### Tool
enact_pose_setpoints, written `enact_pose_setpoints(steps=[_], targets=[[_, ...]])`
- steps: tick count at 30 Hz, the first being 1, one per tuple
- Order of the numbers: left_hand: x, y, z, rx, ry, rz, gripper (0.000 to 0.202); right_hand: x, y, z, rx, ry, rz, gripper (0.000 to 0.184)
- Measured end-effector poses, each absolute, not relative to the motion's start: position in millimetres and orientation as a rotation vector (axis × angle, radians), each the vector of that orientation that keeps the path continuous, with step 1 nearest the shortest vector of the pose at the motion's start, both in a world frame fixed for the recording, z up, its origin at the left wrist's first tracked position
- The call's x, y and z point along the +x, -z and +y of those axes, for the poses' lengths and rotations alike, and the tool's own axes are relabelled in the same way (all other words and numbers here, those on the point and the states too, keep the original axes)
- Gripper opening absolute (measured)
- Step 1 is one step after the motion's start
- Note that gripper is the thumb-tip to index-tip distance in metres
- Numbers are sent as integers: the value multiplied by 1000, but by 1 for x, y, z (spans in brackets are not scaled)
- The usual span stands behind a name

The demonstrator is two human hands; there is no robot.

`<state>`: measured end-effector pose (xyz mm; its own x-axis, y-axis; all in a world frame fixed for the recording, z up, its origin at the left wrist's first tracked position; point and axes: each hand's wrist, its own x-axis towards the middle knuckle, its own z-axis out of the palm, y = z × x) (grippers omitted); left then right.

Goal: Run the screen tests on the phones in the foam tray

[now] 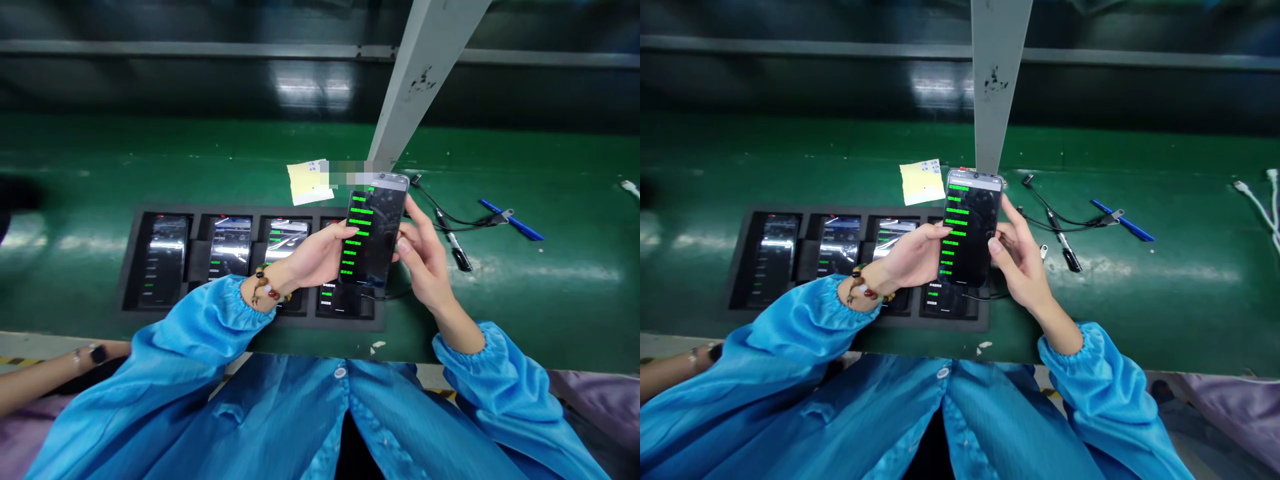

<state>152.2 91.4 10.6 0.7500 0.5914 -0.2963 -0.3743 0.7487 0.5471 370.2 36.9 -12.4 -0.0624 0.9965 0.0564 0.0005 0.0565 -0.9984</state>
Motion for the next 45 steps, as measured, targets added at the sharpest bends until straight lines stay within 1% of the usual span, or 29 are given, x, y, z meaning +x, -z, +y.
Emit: enact_pose_setpoints(steps=[3, 8, 14, 17, 21, 24, 29, 34, 37, 40, 45], targets=[[152, -13, 89, 516, -562, 532, 44, 370, 12, 37, -1122, -1216, -1267, 74], [152, -15, 87, 576, -567, 611, 52, 369, 12, 38, -1123, -1208, -1271, 76], [153, -11, 90, 503, -553, 496, 42, 368, 11, 38, -1118, -1181, -1272, 74], [154, -10, 91, 485, -570, 470, 45, 368, 12, 36, -1125, -1161, -1289, 74], [153, -12, 91, 487, -553, 477, 49, 369, 15, 33, -1135, -1107, -1326, 80], [153, -13, 91, 488, -517, 442, 55, 369, 15, 33, -1148, -1090, -1331, 79], [150, -13, 93, 444, -462, 421, 67, 367, 10, 35, -1132, -1111, -1249, 59], [145, -12, 94, 346, -442, 405, 91, 370, 10, 35, -1073, -1033, -1397, 49], [144, -13, 94, 277, -477, 391, 105, 371, 15, 36, -1076, -1017, -1383, 48], [147, -15, 94, 229, -575, 425, 114, 371, 21, 38, -1077, -1026, -1309, 46], [153, -19, 94, 248, -687, 478, 115, 372, 24, 39, -1116, -1042, -1292, 47]])
